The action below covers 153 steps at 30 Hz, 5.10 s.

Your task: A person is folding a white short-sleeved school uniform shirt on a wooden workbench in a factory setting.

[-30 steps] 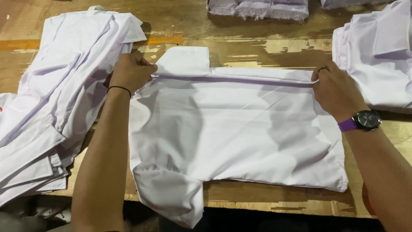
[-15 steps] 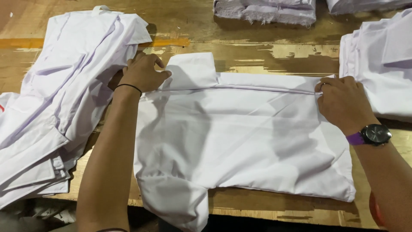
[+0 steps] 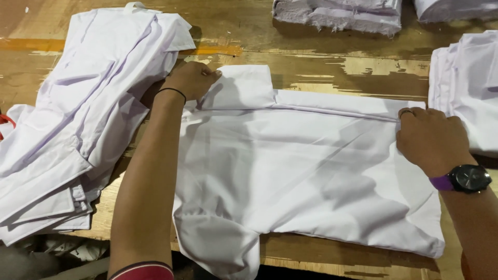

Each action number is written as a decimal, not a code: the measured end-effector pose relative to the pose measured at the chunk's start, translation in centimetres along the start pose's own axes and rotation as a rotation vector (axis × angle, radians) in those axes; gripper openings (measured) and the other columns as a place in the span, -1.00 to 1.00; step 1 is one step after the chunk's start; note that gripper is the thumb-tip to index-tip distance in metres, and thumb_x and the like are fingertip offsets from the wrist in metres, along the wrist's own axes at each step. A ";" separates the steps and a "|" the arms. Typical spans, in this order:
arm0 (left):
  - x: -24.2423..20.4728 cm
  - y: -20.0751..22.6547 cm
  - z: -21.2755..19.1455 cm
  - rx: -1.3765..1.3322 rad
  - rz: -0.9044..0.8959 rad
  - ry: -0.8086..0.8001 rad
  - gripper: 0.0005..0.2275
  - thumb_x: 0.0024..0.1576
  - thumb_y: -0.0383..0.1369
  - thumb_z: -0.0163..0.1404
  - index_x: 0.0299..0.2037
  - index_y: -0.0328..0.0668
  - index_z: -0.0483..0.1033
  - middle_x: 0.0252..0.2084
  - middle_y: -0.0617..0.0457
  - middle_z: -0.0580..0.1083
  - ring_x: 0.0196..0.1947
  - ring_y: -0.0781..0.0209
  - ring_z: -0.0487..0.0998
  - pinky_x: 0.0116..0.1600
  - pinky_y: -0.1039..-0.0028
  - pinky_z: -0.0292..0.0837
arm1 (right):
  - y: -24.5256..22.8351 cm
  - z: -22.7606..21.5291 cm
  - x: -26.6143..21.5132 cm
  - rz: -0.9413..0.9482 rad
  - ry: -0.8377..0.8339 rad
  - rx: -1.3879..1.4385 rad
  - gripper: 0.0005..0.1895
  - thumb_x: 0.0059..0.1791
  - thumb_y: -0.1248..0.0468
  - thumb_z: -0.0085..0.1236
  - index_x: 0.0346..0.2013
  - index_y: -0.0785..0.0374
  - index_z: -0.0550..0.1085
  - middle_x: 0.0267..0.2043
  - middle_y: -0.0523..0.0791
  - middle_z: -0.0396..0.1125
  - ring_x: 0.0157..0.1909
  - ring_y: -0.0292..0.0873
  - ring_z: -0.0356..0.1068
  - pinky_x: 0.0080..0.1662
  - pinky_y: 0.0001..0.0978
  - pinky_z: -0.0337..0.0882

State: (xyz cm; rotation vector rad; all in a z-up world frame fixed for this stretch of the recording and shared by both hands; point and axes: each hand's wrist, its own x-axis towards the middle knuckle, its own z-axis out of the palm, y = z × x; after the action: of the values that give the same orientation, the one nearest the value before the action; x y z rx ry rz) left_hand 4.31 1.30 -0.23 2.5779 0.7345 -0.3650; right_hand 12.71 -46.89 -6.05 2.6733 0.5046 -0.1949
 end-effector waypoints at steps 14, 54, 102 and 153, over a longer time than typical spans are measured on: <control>-1.9 3.1 -0.2 -0.538 0.758 0.356 -0.62 0.07 -0.68 -0.11 0.09 -0.13 0.31 0.02 0.08 0.32 0.04 0.25 0.33 0.16 0.47 0.36 | -0.2 -0.1 -0.6 -0.016 0.055 0.079 -0.52 -0.04 0.26 -0.19 0.15 0.19 0.45 0.12 -0.03 0.49 0.18 0.12 0.45 0.01 0.07 0.50; -4.0 -1.7 -0.1 -0.354 0.138 0.074 -0.80 0.24 -0.17 0.01 -0.04 0.01 0.56 -0.04 0.12 0.48 -0.20 0.20 0.46 -0.05 0.38 0.33 | -4.6 -2.2 2.9 -0.563 0.579 0.601 -0.47 0.12 0.30 -0.07 0.39 0.42 0.29 0.12 0.26 0.35 0.08 0.35 0.31 0.06 0.20 0.31; 3.2 -7.7 3.3 -0.611 0.138 0.452 -0.88 0.10 -0.23 0.16 -0.18 0.17 0.67 -0.41 0.29 0.61 -0.27 0.38 0.66 -0.09 0.53 0.51 | -21.6 -9.0 -4.3 -0.852 0.353 0.276 -0.46 0.15 0.00 -0.18 0.44 -0.02 0.19 0.45 -0.01 0.11 0.50 0.01 0.08 0.35 0.09 0.13; -8.3 -4.2 -2.4 -0.142 -0.248 0.062 -0.25 0.13 0.26 -0.36 0.40 -0.06 0.30 0.38 -0.19 0.32 0.34 -0.19 0.34 0.37 0.12 0.16 | -3.0 1.5 4.6 -0.292 0.254 0.511 -0.21 0.12 -0.26 -0.54 0.50 0.13 0.09 0.62 -0.14 -0.11 0.61 0.14 -0.25 0.36 0.48 -0.19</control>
State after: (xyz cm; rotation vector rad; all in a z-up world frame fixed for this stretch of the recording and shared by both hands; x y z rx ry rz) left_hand -4.50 2.03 3.44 2.3796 1.0670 -0.2979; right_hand 15.75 -43.51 -9.48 3.1261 1.0507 -0.0712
